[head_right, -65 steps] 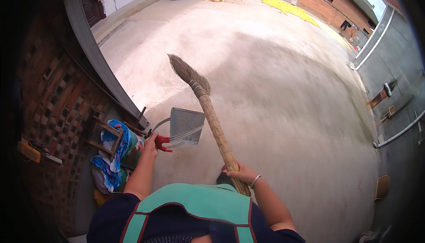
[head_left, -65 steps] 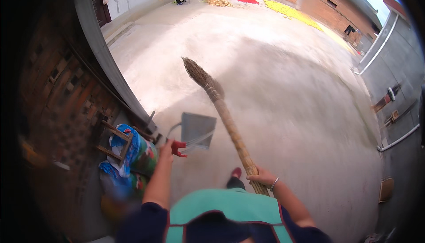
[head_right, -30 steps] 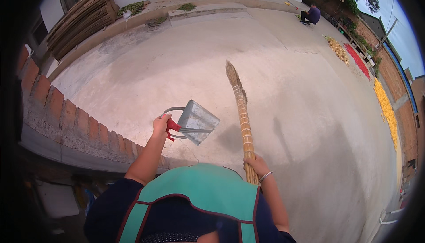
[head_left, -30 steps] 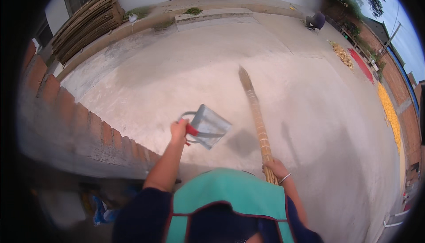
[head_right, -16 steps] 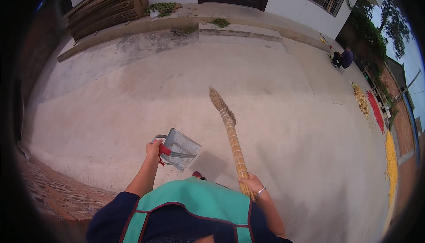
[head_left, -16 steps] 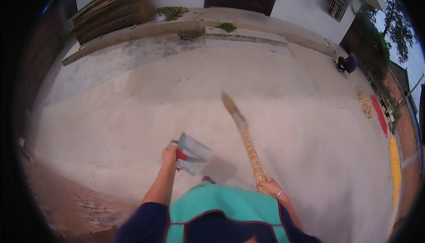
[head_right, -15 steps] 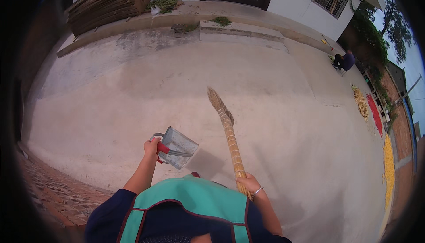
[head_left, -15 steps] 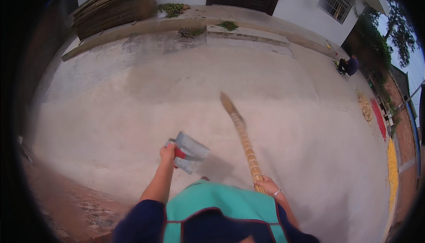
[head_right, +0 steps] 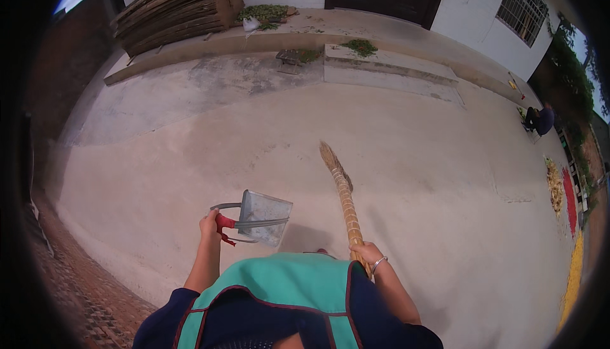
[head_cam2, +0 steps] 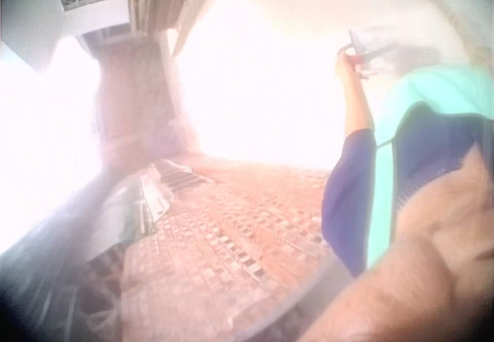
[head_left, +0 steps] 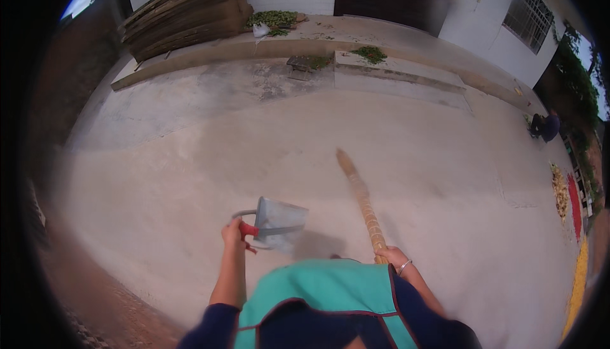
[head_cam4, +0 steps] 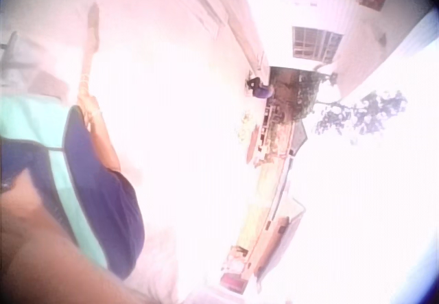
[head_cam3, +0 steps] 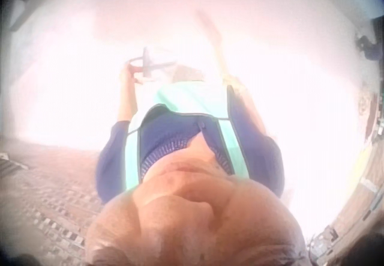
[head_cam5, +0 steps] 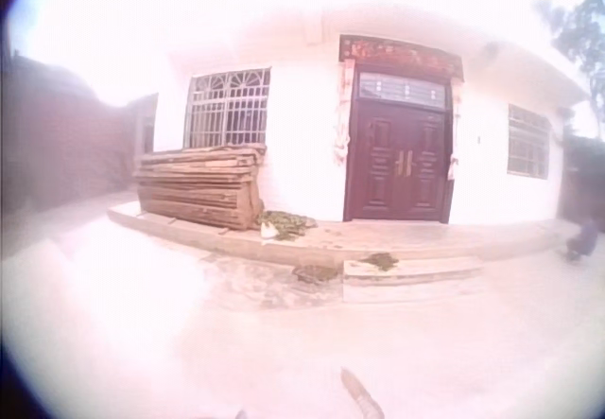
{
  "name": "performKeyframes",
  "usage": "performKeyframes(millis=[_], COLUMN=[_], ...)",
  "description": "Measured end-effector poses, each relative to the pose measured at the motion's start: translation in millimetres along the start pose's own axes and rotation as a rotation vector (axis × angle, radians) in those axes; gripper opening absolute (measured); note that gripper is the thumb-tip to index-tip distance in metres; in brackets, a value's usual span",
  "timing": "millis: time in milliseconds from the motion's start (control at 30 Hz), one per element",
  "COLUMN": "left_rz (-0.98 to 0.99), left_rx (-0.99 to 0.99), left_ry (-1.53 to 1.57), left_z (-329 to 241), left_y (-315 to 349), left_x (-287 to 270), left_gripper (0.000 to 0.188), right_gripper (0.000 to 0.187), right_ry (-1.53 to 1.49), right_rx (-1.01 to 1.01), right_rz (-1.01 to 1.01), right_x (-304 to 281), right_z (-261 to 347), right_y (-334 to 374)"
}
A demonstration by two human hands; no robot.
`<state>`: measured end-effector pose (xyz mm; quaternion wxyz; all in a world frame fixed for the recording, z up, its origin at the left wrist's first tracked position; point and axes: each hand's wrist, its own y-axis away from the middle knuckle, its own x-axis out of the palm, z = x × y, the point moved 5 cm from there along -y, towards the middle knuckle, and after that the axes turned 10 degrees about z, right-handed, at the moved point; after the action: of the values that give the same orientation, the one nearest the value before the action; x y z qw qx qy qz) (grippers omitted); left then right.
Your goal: The person removes stems from red chilies by hand and places them into a red basket. They then carry the basket and pour the chilies onto a larger pile on the ground before moving a broom and dustpan into a storage area and handling a large sack.
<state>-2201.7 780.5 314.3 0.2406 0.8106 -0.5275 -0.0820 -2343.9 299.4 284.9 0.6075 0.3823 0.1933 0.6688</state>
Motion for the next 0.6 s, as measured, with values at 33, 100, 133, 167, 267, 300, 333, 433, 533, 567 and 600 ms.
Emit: performKeyframes(millis=[33, 100, 133, 167, 267, 300, 333, 433, 533, 567, 600], left_rz=[-0.017, -0.034, -0.024, -0.051, -0.055, -0.042, -0.052, -0.056, -0.039, -0.011, -0.024], left_rx=[0.031, 0.027, 0.053, 0.128, 0.171, 0.079, 0.072, 0.113, 0.069, 0.083, 0.103], left_ry=[0.027, 0.090, 0.150, 0.133, 0.133, 0.092, 0.072, 0.072, -0.019, -0.060, -0.087], left_z=[-23, -47, -66, -68, -90, -100, -121, -159, -220, -238, -253], left_y=[-23, -51, -86, -122, -208, -239, -267, -375, -453, -483, -513], left_x=[4, 21, 51, 39, 51, 63, 76, 111, 160, 171, 173], left_gripper=[0.024, 0.025, 0.026, 0.028, 0.029, 0.029, 0.029, 0.030, 0.024, 0.025, 0.027], right_gripper=[0.025, 0.025, 0.025, 0.026, 0.027, 0.028, 0.030, 0.031, 0.034, 0.034, 0.035], right_ry=[0.004, -0.101, -0.127, -0.141, -0.143, -0.182, -0.223, -0.270, -0.435, -0.509, -0.583], right_rx=[-0.001, 0.056, 0.040, 0.062, 0.088, 0.073, 0.064, 0.059, 0.082, 0.113, 0.145], right_rz=[0.005, 0.087, 0.133, 0.133, 0.233, 0.226, 0.219, 0.202, 0.230, 0.226, 0.222], right_x=[10, 13, 3, 11, 29, 36, 52, 90, 106, 111, 117], right_z=[38, 91, 143, 170, 240, 258, 275, 352, 414, 435, 450], right_y=[-24, -73, -122, -154, -243, -270, -293, -361, -422, -443, -464])
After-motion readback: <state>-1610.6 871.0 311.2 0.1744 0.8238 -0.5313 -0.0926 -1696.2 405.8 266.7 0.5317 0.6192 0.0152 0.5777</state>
